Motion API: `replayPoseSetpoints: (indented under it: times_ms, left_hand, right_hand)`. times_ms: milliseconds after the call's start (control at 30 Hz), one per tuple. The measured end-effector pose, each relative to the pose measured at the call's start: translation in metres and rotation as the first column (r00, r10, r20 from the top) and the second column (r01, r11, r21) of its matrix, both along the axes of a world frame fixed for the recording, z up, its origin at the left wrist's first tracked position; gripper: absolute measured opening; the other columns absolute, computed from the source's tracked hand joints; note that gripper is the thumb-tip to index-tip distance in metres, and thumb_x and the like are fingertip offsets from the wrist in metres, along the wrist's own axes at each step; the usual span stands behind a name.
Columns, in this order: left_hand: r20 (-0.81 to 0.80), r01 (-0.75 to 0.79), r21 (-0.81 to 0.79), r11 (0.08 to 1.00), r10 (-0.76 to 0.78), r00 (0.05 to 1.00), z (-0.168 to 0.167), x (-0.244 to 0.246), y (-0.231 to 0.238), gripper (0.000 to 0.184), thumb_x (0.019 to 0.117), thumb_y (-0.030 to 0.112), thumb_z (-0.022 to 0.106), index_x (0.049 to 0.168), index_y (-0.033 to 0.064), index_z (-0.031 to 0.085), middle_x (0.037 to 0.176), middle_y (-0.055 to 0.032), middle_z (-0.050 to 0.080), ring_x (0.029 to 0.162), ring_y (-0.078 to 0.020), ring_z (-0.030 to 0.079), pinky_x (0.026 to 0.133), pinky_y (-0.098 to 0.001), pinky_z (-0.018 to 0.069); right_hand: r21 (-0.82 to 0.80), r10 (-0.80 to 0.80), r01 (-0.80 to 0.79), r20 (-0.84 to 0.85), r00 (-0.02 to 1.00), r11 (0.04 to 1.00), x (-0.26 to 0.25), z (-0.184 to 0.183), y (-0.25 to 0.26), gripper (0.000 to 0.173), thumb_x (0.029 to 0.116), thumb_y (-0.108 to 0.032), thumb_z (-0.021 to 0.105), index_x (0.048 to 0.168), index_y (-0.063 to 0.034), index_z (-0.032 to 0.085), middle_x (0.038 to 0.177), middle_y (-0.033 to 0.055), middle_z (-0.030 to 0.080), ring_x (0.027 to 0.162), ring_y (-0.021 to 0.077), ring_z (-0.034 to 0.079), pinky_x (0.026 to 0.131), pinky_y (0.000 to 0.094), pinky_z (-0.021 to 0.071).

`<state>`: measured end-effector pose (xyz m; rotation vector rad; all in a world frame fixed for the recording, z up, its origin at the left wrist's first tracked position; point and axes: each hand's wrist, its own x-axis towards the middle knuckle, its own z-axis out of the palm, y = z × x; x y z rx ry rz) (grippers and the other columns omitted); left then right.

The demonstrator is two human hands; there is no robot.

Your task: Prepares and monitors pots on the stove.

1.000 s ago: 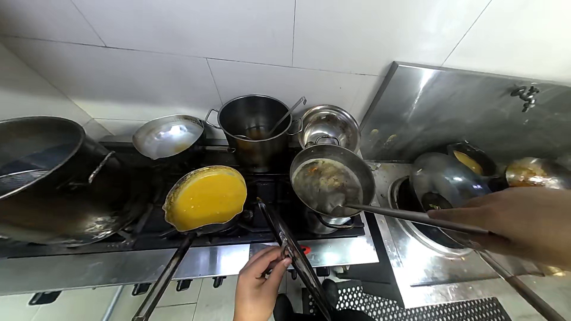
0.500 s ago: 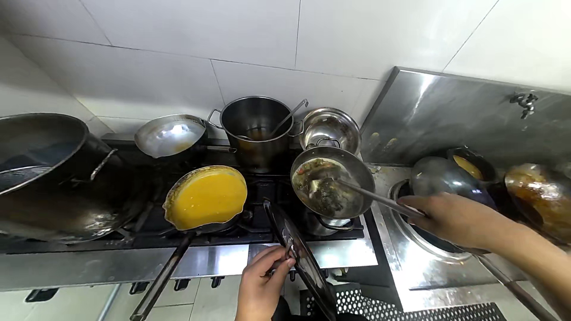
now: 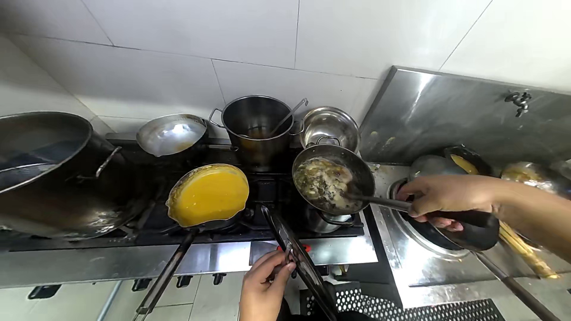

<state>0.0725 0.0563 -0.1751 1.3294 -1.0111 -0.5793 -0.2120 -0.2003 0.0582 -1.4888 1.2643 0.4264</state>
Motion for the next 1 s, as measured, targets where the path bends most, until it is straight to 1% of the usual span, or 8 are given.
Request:
replayPoseSetpoints:
  times_ms: [100, 233, 367, 533, 700, 833, 933, 1000]
  left_hand:
    - [0.002, -0.017, 0.016, 1.000, 0.017, 1.000, -0.002, 0.001, 0.003, 0.012, 0.0872, 0.014, 0.078, 0.099, 0.0095, 0.079, 0.106, -0.0035, 0.075, 0.086, -0.0113, 0.073, 0.074, -0.0269, 0.0639]
    - [0.009, -0.018, 0.007, 1.000, 0.018, 1.000, -0.005, 0.006, 0.003, 0.013, 0.0892, 0.016, 0.077, 0.100, 0.0102, 0.079, 0.106, -0.0035, 0.075, 0.086, -0.0118, 0.073, 0.074, -0.0268, 0.0638]
    - [0.014, -0.005, 0.007, 1.000, 0.005, 1.000, -0.005, 0.007, -0.003, 0.012, 0.0892, 0.016, 0.076, 0.100, 0.0102, 0.079, 0.106, -0.0035, 0.075, 0.085, -0.0114, 0.072, 0.072, -0.0260, 0.0635]
    - [0.024, 0.023, 0.009, 1.000, -0.023, 0.999, -0.002, 0.003, -0.010, 0.012, 0.0893, 0.015, 0.076, 0.100, 0.0106, 0.079, 0.105, -0.0024, 0.075, 0.086, -0.0103, 0.072, 0.073, -0.0252, 0.0635]
    - [0.008, 0.070, -0.002, 0.998, -0.070, 0.998, -0.004, -0.004, -0.015, 0.011, 0.0898, 0.013, 0.075, 0.100, 0.0098, 0.079, 0.105, -0.0033, 0.075, 0.087, -0.0121, 0.073, 0.075, -0.0270, 0.0642]
    - [0.006, 0.089, -0.015, 0.996, -0.089, 0.996, -0.004, -0.006, -0.017, 0.011, 0.0902, 0.012, 0.075, 0.100, 0.0097, 0.079, 0.105, -0.0038, 0.075, 0.087, -0.0126, 0.073, 0.075, -0.0278, 0.0644]
    - [0.008, 0.090, -0.009, 0.996, -0.090, 0.996, -0.002, -0.006, -0.017, 0.012, 0.0896, 0.012, 0.074, 0.100, 0.0095, 0.079, 0.105, -0.0037, 0.075, 0.085, -0.0121, 0.073, 0.073, -0.0270, 0.0642]
    - [0.011, 0.089, -0.004, 0.996, -0.088, 0.996, 0.001, -0.007, -0.017, 0.012, 0.0895, 0.011, 0.075, 0.100, 0.0087, 0.079, 0.105, -0.0038, 0.075, 0.084, -0.0114, 0.073, 0.072, -0.0264, 0.0643]
  right_hand:
    - [0.163, -0.186, 0.159, 0.164, 0.969, 0.974, -0.029, -0.008, 0.009, 0.027, 0.0969, -0.016, 0.056, 0.123, -0.0119, 0.059, 0.075, 0.0065, 0.059, 0.042, 0.0083, 0.050, 0.038, 0.0225, 0.0470]
    - [0.286, -0.353, 0.266, 0.320, 0.879, 0.921, -0.056, -0.010, 0.033, 0.042, 0.0896, -0.034, 0.071, 0.128, -0.0192, 0.060, 0.078, 0.0028, 0.060, 0.043, 0.0056, 0.051, 0.037, 0.0205, 0.0468]
    - [0.156, -0.324, 0.285, 0.394, 0.860, 0.946, -0.063, -0.005, 0.051, 0.042, 0.0903, -0.028, 0.069, 0.131, -0.0188, 0.061, 0.077, 0.0053, 0.062, 0.044, 0.0096, 0.054, 0.038, 0.0249, 0.0502]
    - [-0.268, -0.171, 0.225, 0.211, 0.962, 0.937, -0.052, 0.006, 0.073, 0.052, 0.0900, -0.019, 0.069, 0.140, -0.0187, 0.057, 0.079, 0.0053, 0.067, 0.048, 0.0151, 0.059, 0.042, 0.0307, 0.0539]
    - [-0.628, -0.036, -0.075, -0.163, 0.986, 0.775, -0.051, -0.015, 0.078, 0.055, 0.0929, -0.033, 0.066, 0.146, -0.0319, 0.055, 0.091, 0.0012, 0.071, 0.065, 0.0166, 0.066, 0.060, 0.0443, 0.0583]
    - [-0.669, 0.003, -0.193, -0.274, 0.962, 0.718, -0.032, -0.027, 0.075, 0.050, 0.0964, -0.034, 0.064, 0.146, -0.0294, 0.056, 0.087, 0.0022, 0.068, 0.069, 0.0179, 0.063, 0.065, 0.0469, 0.0546]
    - [-0.577, 0.053, -0.238, -0.318, 0.947, 0.781, -0.010, -0.034, 0.069, 0.047, 0.0994, -0.031, 0.061, 0.146, -0.0263, 0.055, 0.090, 0.0071, 0.068, 0.074, 0.0230, 0.064, 0.070, 0.0500, 0.0548]
    - [-0.490, 0.092, -0.221, -0.274, 0.957, 0.843, 0.001, -0.042, 0.061, 0.045, 0.1007, -0.031, 0.059, 0.145, -0.0242, 0.055, 0.088, 0.0083, 0.067, 0.068, 0.0217, 0.064, 0.066, 0.0462, 0.0566]
